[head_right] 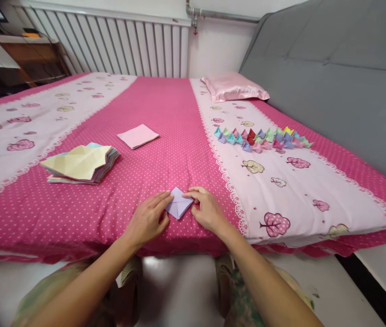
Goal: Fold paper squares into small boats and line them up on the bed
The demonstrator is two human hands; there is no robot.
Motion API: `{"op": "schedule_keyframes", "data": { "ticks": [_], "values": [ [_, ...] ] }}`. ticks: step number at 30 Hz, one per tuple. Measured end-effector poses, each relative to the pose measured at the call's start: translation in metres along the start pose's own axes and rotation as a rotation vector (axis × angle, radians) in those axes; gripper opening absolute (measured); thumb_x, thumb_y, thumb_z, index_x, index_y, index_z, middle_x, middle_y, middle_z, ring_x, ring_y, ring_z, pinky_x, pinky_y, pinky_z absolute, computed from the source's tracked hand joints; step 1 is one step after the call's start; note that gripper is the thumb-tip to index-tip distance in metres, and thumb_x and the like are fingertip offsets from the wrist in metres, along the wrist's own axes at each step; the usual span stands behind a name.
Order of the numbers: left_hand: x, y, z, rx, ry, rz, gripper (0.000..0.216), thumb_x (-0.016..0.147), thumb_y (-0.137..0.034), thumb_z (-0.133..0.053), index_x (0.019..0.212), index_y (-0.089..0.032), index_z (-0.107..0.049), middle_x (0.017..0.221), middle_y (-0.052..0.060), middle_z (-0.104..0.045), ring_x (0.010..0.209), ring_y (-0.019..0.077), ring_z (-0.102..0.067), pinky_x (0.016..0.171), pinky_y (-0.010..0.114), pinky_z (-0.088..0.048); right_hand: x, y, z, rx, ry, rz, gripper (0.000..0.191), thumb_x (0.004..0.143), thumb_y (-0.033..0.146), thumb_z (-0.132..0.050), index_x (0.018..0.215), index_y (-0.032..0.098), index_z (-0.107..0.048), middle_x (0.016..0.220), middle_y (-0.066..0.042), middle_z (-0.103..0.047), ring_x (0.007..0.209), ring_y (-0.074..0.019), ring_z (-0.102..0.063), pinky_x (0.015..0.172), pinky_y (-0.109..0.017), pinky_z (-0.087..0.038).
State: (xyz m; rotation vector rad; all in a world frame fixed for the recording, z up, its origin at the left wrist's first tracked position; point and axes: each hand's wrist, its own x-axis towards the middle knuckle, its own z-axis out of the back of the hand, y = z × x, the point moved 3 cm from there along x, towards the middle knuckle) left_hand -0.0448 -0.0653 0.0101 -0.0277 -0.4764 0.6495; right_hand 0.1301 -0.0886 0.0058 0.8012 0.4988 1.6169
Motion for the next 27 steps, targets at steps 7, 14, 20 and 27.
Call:
{"op": "schedule_keyframes", "data": {
  "ticks": [7,14,20,27],
  "values": [
    [0.002,-0.002,-0.001,-0.078,0.014,0.019,0.049,0.072,-0.011,-0.045,0.121,-0.01,-0.047,0.125,0.016,-0.052,0.116,0.0247,-0.047,0.097,0.042,-0.039,0.0,0.005,0.003,-0.002,-0.094,0.036,0.033,0.073,0.006,-0.049,0.096,0.022,-0.067,0.105,-0.008,-0.059,0.1,-0.0197,-0.054,0.09,-0.038,-0.041],
    [0.005,0.0,0.001,-0.413,-0.067,0.253,0.033,0.079,-0.016,-0.044,0.109,-0.017,-0.058,0.101,0.008,-0.067,0.09,0.0204,-0.062,0.081,0.037,-0.048,0.0,0.03,0.008,0.168,-0.215,0.097,0.02,0.081,0.017,-0.05,0.09,0.024,-0.066,0.102,-0.006,-0.06,0.099,-0.0189,-0.054,0.088,-0.036,-0.042],
    [0.011,0.0,-0.002,-1.191,-0.204,0.704,0.02,0.075,-0.032,-0.057,0.078,-0.015,-0.068,0.071,0.003,-0.069,0.066,0.0156,-0.062,0.064,0.027,-0.048,0.001,0.031,-0.002,0.411,-0.304,-0.077,0.055,0.072,0.032,-0.064,0.122,0.022,-0.043,0.106,-0.008,-0.06,0.084,-0.0168,-0.057,0.072,-0.03,-0.047],
    [0.011,-0.008,-0.003,-1.505,-0.241,0.832,0.021,0.067,-0.031,-0.068,0.078,-0.014,-0.069,0.074,0.004,-0.069,0.069,0.0119,-0.06,0.07,0.024,-0.045,0.002,0.029,-0.021,0.72,-0.197,-0.197,0.019,0.073,0.034,-0.06,0.082,0.017,-0.059,0.082,-0.005,-0.066,0.076,-0.0166,-0.061,0.074,-0.031,-0.047]
  ]
}}
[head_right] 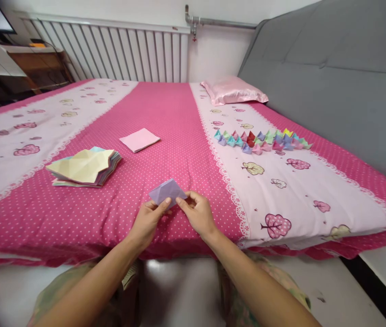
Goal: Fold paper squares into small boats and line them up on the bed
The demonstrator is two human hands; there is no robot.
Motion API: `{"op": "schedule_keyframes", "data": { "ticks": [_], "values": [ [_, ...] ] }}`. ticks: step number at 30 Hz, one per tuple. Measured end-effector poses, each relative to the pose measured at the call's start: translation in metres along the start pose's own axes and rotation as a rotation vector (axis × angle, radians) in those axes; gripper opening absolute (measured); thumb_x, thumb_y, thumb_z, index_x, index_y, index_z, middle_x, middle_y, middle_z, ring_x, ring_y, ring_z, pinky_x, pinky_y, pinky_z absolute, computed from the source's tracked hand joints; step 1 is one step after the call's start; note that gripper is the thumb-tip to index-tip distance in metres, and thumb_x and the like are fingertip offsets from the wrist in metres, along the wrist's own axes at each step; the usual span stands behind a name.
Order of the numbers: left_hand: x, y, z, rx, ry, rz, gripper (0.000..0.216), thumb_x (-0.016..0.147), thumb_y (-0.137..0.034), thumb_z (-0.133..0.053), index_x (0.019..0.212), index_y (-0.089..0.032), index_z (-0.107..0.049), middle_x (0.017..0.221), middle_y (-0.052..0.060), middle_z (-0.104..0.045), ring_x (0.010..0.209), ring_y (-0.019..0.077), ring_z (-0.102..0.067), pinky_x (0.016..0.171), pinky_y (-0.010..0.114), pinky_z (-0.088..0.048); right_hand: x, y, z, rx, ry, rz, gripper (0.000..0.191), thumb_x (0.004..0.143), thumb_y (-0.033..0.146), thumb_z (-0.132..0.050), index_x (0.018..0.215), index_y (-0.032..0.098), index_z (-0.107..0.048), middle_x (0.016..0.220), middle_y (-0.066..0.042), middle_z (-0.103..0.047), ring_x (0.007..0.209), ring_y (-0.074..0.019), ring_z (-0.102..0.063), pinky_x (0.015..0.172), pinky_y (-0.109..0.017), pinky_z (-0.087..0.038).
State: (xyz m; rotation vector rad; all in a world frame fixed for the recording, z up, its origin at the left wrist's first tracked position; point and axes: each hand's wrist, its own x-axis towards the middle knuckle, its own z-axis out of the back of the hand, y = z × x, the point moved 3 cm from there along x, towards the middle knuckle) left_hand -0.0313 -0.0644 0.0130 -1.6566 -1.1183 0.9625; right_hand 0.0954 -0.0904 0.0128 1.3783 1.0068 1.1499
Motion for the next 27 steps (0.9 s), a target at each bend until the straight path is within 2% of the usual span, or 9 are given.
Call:
{"op": "schedule_keyframes", "data": {
  "ticks": [4,8,12,16,19,23,25,27],
  "values": [
    [-0.001,-0.001,0.001,-0.045,0.06,0.034,0.02,0.067,-0.029,-0.068,0.081,-0.014,-0.069,0.079,0.005,-0.069,0.068,0.0114,-0.059,0.071,0.024,-0.045,0.001,0.003,0.003,0.149,-0.001,-0.095,0.018,0.069,0.033,-0.063,0.078,0.018,-0.058,0.078,-0.002,-0.066,0.074,-0.0159,-0.061,0.073,-0.029,-0.047],
    [0.001,-0.006,0.005,-0.139,0.124,0.082,0.025,0.07,-0.031,-0.065,0.089,-0.014,-0.067,0.085,0.007,-0.068,0.073,0.0128,-0.061,0.069,0.023,-0.047,0.003,0.004,0.01,0.238,0.05,-0.217,0.018,0.067,0.029,-0.064,0.079,0.017,-0.056,0.074,-0.002,-0.067,0.064,-0.0151,-0.062,0.064,-0.027,-0.048],
    [0.002,-0.01,0.01,-0.073,0.11,0.139,0.036,0.072,-0.04,-0.061,0.096,-0.013,-0.065,0.081,0.009,-0.068,0.066,0.0132,-0.061,0.062,0.023,-0.048,0.005,0.004,0.014,0.146,0.165,-0.262,0.021,0.067,0.028,-0.064,0.084,0.016,-0.059,0.07,-0.002,-0.067,0.061,-0.0146,-0.062,0.06,-0.026,-0.048],
    [0.004,-0.005,0.012,0.106,0.116,0.148,0.034,0.065,-0.036,-0.068,0.087,-0.011,-0.066,0.075,0.008,-0.069,0.062,0.0143,-0.062,0.059,0.024,-0.048,0.006,0.0,0.015,-0.004,0.238,-0.189,0.025,0.068,0.028,-0.063,0.09,0.015,-0.062,0.072,-0.003,-0.067,0.065,-0.0147,-0.062,0.061,-0.026,-0.048],
    [0.008,0.001,0.017,0.293,0.066,0.046,0.026,0.067,-0.032,-0.065,0.083,-0.011,-0.066,0.068,0.007,-0.068,0.06,0.0151,-0.061,0.056,0.025,-0.048,0.008,-0.004,0.015,-0.115,0.219,-0.098,0.035,0.07,0.026,-0.062,0.103,0.015,-0.06,0.073,-0.002,-0.065,0.064,-0.0136,-0.061,0.06,-0.025,-0.048],
    [0.01,-0.002,0.022,0.762,-0.064,-0.244,0.027,0.075,-0.029,-0.056,0.097,-0.015,-0.064,0.072,0.005,-0.067,0.059,0.0152,-0.06,0.058,0.028,-0.047,0.012,-0.006,0.014,-0.275,0.11,0.018,0.039,0.073,0.023,-0.058,0.111,0.017,-0.056,0.08,-0.003,-0.063,0.062,-0.0123,-0.058,0.056,-0.024,-0.047],
    [0.009,-0.005,0.02,0.939,-0.098,-0.369,0.027,0.078,-0.027,-0.052,0.101,-0.017,-0.062,0.078,0.006,-0.068,0.064,0.0157,-0.06,0.063,0.03,-0.047,0.013,-0.003,0.014,-0.387,0.074,0.107,0.031,0.075,0.02,-0.056,0.105,0.019,-0.061,0.089,-0.004,-0.063,0.07,-0.0138,-0.059,0.062,-0.027,-0.048],
    [0.008,-0.008,0.017,1.058,-0.108,-0.46,0.025,0.079,-0.025,-0.05,0.1,-0.018,-0.062,0.083,0.006,-0.067,0.069,0.016,-0.059,0.068,0.031,-0.047,0.013,0.002,0.014,-0.492,0.066,0.206,0.023,0.076,0.017,-0.054,0.095,0.02,-0.066,0.096,-0.005,-0.062,0.084,-0.0164,-0.058,0.076,-0.031,-0.047]
  ]
}}
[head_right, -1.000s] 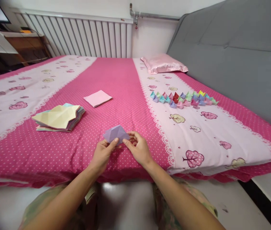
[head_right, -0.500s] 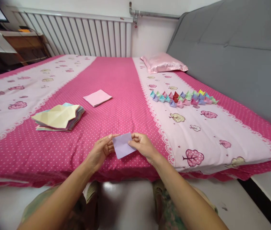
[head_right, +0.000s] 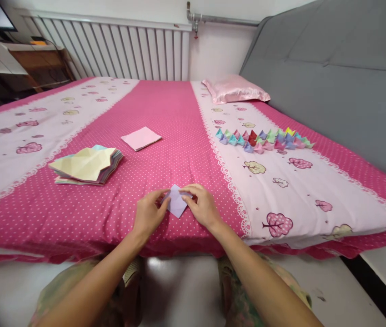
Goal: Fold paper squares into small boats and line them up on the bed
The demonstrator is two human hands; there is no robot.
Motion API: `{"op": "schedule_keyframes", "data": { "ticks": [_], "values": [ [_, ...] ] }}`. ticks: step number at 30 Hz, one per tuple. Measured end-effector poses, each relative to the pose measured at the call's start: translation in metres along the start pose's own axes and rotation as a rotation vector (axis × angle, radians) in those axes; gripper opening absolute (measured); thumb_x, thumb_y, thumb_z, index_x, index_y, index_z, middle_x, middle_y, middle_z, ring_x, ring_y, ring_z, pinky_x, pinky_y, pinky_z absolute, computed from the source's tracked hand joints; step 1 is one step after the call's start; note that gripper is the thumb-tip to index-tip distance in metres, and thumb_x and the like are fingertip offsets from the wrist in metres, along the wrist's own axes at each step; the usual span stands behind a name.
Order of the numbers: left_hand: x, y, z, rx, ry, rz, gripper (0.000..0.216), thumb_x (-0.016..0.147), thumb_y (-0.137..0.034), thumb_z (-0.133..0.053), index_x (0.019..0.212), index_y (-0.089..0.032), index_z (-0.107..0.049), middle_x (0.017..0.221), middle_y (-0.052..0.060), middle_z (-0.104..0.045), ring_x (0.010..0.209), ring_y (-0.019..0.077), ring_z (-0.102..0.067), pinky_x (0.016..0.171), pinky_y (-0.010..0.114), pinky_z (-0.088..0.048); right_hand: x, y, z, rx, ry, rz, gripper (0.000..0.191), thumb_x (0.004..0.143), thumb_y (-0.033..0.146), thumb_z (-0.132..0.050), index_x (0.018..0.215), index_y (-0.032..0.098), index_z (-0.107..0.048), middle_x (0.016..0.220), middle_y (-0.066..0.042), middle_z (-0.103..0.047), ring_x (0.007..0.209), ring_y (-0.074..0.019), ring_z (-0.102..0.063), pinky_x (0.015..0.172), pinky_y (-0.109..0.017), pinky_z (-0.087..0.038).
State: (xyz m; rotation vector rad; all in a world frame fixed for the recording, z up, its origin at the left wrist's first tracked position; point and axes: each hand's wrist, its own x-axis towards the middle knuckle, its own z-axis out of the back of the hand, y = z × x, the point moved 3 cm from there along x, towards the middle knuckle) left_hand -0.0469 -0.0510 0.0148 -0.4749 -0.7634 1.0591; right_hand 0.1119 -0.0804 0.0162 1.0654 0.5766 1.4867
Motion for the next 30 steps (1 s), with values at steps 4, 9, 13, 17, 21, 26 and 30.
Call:
{"op": "schedule_keyframes", "data": {
  "ticks": [4,9,13,17,21,26,30],
  "values": [
    [0.001,-0.004,0.002,0.175,-0.024,-0.125,0.02,0.08,-0.023,-0.049,0.09,-0.019,-0.066,0.086,0.006,-0.062,0.08,0.0179,-0.056,0.072,0.032,-0.046,0.0,0.003,0.006,-0.119,0.07,0.073,0.029,0.078,0.009,-0.046,0.091,0.021,-0.068,0.107,-0.007,-0.059,0.1,-0.018,-0.055,0.09,-0.037,-0.041],
    [0.002,-0.005,0.006,0.153,0.143,-0.306,0.022,0.079,-0.015,-0.046,0.087,-0.019,-0.066,0.082,0.006,-0.065,0.082,0.0182,-0.055,0.074,0.032,-0.046,-0.002,0.004,0.014,-0.184,0.198,0.119,0.04,0.073,0.003,-0.043,0.1,0.021,-0.066,0.11,-0.006,-0.06,0.104,-0.0175,-0.053,0.094,-0.037,-0.038],
    [0.0,-0.006,0.011,0.111,0.234,-0.359,0.03,0.069,-0.012,-0.051,0.096,-0.017,-0.063,0.092,0.007,-0.064,0.086,0.0198,-0.057,0.08,0.035,-0.046,-0.003,0.005,0.016,-0.196,0.198,0.127,0.039,0.069,0.004,-0.05,0.101,0.021,-0.065,0.109,-0.006,-0.061,0.103,-0.0187,-0.053,0.094,-0.038,-0.039],
    [-0.001,-0.005,0.014,0.072,0.221,-0.375,0.039,0.064,-0.014,-0.054,0.102,-0.016,-0.06,0.105,0.01,-0.062,0.096,0.0212,-0.056,0.087,0.036,-0.044,-0.003,0.005,0.015,-0.175,0.191,0.097,0.034,0.071,0.007,-0.051,0.1,0.019,-0.065,0.11,-0.007,-0.06,0.104,-0.018,-0.053,0.094,-0.037,-0.039],
    [-0.001,-0.003,0.013,0.057,0.219,-0.378,0.037,0.065,-0.014,-0.055,0.101,-0.014,-0.061,0.104,0.011,-0.063,0.097,0.0207,-0.057,0.088,0.036,-0.044,-0.003,0.005,0.015,-0.16,0.179,0.093,0.03,0.074,0.009,-0.051,0.099,0.019,-0.066,0.108,-0.008,-0.061,0.102,-0.0173,-0.055,0.093,-0.036,-0.04],
    [0.0,-0.001,0.012,0.047,0.206,-0.372,0.032,0.067,-0.012,-0.053,0.098,-0.015,-0.062,0.101,0.01,-0.065,0.094,0.0199,-0.058,0.085,0.037,-0.046,-0.002,0.003,0.015,-0.149,0.158,0.078,0.024,0.076,0.012,-0.052,0.093,0.019,-0.067,0.105,-0.008,-0.062,0.099,-0.0174,-0.056,0.09,-0.035,-0.042],
    [0.001,0.001,0.012,0.048,0.192,-0.354,0.027,0.071,-0.014,-0.054,0.095,-0.016,-0.064,0.1,0.01,-0.065,0.092,0.0198,-0.059,0.084,0.037,-0.047,-0.002,0.0,0.014,-0.149,0.138,0.086,0.021,0.076,0.012,-0.053,0.089,0.019,-0.068,0.103,-0.008,-0.062,0.097,-0.0177,-0.057,0.09,-0.035,-0.042]
  ]
}}
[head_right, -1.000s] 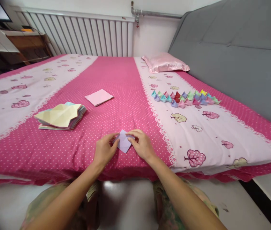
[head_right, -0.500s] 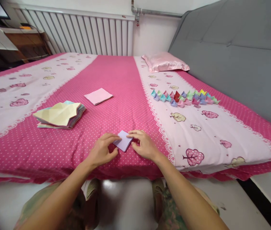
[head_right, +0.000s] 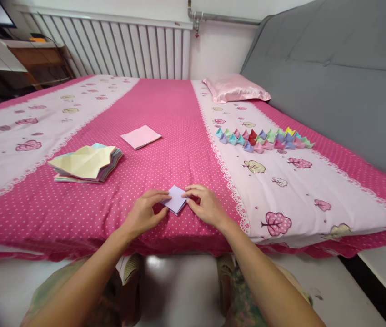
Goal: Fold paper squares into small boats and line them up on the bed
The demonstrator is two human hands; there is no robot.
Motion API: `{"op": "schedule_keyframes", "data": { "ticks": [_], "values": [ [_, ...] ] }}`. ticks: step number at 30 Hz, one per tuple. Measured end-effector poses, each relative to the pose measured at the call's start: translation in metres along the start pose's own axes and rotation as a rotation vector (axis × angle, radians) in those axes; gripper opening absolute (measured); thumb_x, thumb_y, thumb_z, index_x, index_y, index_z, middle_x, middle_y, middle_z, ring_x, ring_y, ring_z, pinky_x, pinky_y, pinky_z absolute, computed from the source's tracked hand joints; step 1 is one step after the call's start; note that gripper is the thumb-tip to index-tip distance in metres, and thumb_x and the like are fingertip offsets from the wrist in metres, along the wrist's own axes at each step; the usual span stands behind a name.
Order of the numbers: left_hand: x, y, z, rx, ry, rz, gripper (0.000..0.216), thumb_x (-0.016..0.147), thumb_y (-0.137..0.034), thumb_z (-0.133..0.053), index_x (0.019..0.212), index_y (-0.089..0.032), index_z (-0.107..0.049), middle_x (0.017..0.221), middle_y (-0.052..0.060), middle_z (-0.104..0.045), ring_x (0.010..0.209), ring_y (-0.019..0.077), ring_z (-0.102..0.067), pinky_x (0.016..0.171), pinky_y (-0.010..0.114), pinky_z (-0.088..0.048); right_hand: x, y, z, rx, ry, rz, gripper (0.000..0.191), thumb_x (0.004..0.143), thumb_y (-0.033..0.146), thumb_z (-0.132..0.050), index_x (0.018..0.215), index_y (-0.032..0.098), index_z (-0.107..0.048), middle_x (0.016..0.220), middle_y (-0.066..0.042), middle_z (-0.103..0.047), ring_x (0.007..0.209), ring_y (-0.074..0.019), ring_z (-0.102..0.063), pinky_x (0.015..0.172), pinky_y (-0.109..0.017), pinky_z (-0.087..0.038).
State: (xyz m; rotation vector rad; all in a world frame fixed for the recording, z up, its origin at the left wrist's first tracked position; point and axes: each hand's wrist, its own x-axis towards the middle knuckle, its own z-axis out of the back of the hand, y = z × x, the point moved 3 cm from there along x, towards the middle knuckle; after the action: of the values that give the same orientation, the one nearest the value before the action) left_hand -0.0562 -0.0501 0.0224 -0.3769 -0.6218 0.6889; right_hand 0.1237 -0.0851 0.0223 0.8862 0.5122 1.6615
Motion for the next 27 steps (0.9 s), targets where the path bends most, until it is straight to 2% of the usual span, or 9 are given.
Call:
{"op": "schedule_keyframes", "data": {
  "ticks": [7,14,21,27],
  "values": [
    [0.0,0.003,0.0,0.015,0.012,0.066,0.022,0.076,-0.02,-0.053,0.092,-0.014,-0.066,0.097,0.011,-0.066,0.09,0.0203,-0.06,0.083,0.036,-0.048,0.0,-0.003,-0.003,-0.039,-0.033,-0.044,0.017,0.075,0.013,-0.055,0.083,0.02,-0.069,0.099,-0.008,-0.064,0.092,-0.018,-0.059,0.083,-0.034,-0.045],
    [0.001,0.003,0.002,0.02,0.028,0.067,0.022,0.079,-0.023,-0.051,0.092,-0.015,-0.067,0.095,0.01,-0.067,0.089,0.0195,-0.06,0.083,0.034,-0.047,0.001,-0.005,-0.005,-0.038,-0.049,-0.048,0.015,0.074,0.015,-0.056,0.081,0.019,-0.069,0.097,-0.007,-0.064,0.09,-0.0178,-0.059,0.081,-0.033,-0.046],
    [0.003,0.003,0.0,0.017,0.014,0.066,0.021,0.081,-0.021,-0.049,0.089,-0.017,-0.067,0.092,0.009,-0.067,0.085,0.0188,-0.06,0.08,0.034,-0.047,0.0,0.004,-0.002,-0.054,-0.015,-0.065,0.028,0.063,0.006,-0.053,0.084,0.017,-0.068,0.099,-0.008,-0.064,0.087,-0.0177,-0.06,0.07,-0.028,-0.048],
    [0.002,0.005,-0.001,0.038,-0.026,0.079,0.017,0.08,-0.02,-0.049,0.083,-0.016,-0.066,0.085,0.008,-0.066,0.082,0.0183,-0.059,0.077,0.033,-0.047,0.001,-0.002,-0.005,-0.028,-0.083,-0.093,0.011,0.068,0.018,-0.06,0.076,0.017,-0.067,0.093,-0.008,-0.065,0.08,-0.0173,-0.061,0.066,-0.028,-0.048]
  ]
}}
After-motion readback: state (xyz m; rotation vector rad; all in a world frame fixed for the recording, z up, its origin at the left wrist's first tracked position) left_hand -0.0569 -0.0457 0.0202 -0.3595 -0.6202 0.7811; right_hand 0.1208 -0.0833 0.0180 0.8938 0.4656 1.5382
